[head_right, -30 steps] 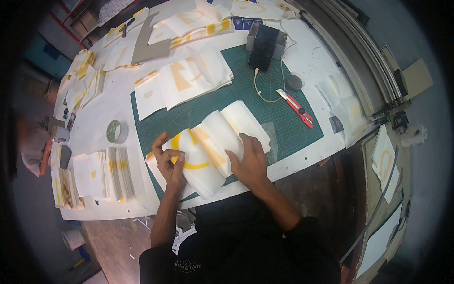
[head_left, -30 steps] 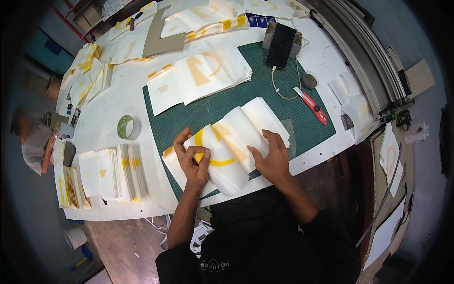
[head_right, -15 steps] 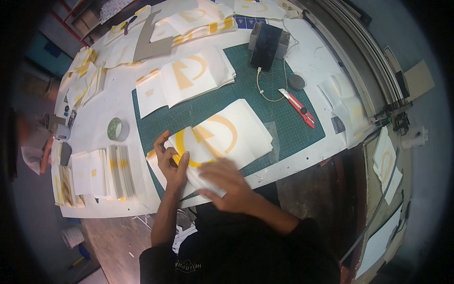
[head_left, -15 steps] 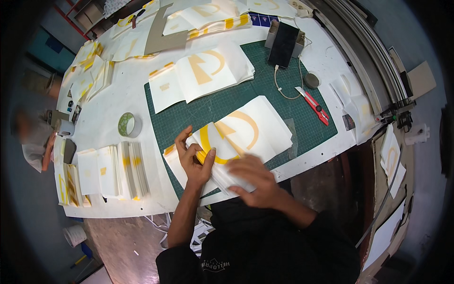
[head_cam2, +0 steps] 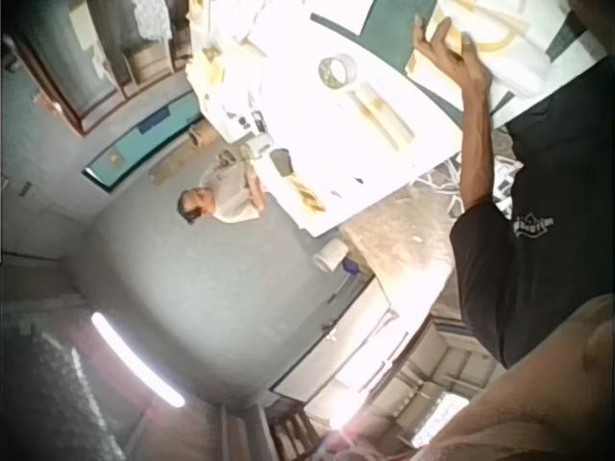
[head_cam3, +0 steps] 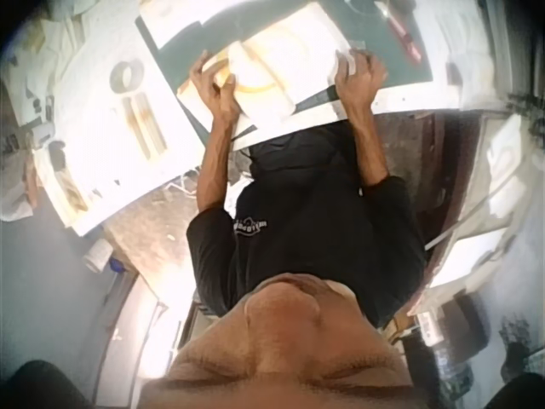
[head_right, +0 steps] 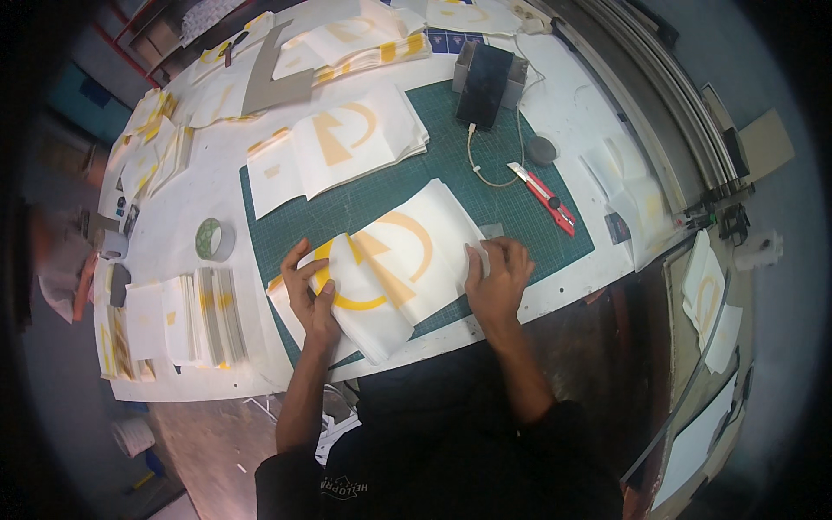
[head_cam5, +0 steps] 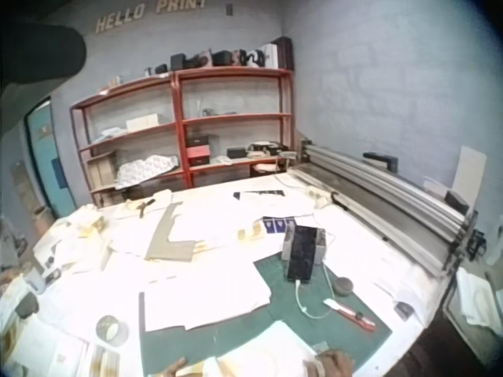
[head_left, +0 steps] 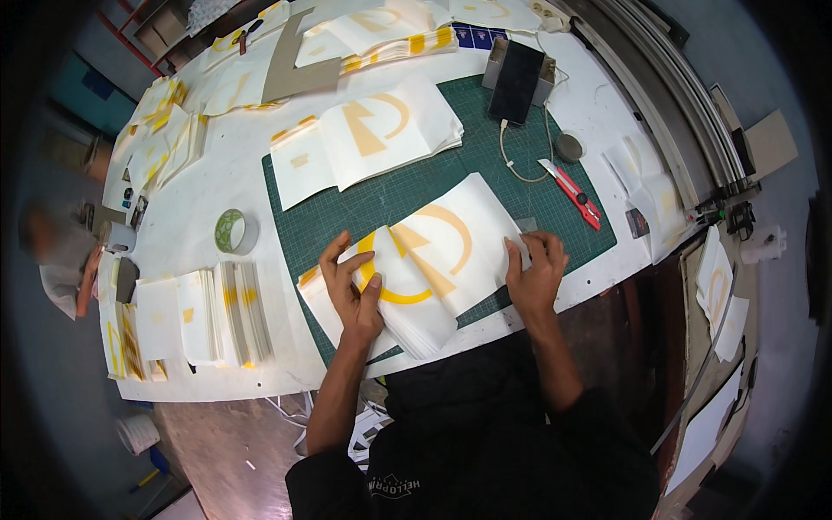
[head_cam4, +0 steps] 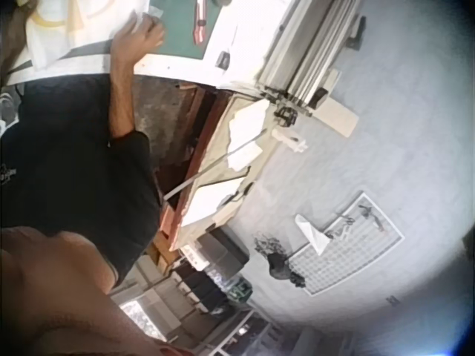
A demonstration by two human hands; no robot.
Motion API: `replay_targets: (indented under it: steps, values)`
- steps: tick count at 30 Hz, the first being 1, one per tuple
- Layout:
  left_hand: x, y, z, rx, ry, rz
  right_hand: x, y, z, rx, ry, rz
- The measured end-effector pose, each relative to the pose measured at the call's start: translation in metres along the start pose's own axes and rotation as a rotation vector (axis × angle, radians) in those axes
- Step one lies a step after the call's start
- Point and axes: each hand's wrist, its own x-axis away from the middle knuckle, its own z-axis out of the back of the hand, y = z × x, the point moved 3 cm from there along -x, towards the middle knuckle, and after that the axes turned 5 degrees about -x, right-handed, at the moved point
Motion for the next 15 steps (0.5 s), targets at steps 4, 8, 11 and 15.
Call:
replay_targets:
  steps: [4, 8, 11, 15]
  values:
    - [0.001, 0.000, 0.000, 0.022, 0.011, -0.004, -0.001, -0.003, 0.001, -0.144, 0.003, 0.041]
    - [0.000, -0.001, -0.001, 0.017, 0.012, -0.015, 0.005, -0.026, 0.004, -0.166, -0.054, 0.221]
    - [0.000, 0.000, -0.002, 0.012, 0.013, -0.010, 0.008, -0.033, 0.003, -0.136, -0.038, 0.274]
    - [0.000, 0.001, -0.001, 0.002, 0.010, -0.009, -0.002, -0.020, 0.004, 0.028, 0.044, 0.261]
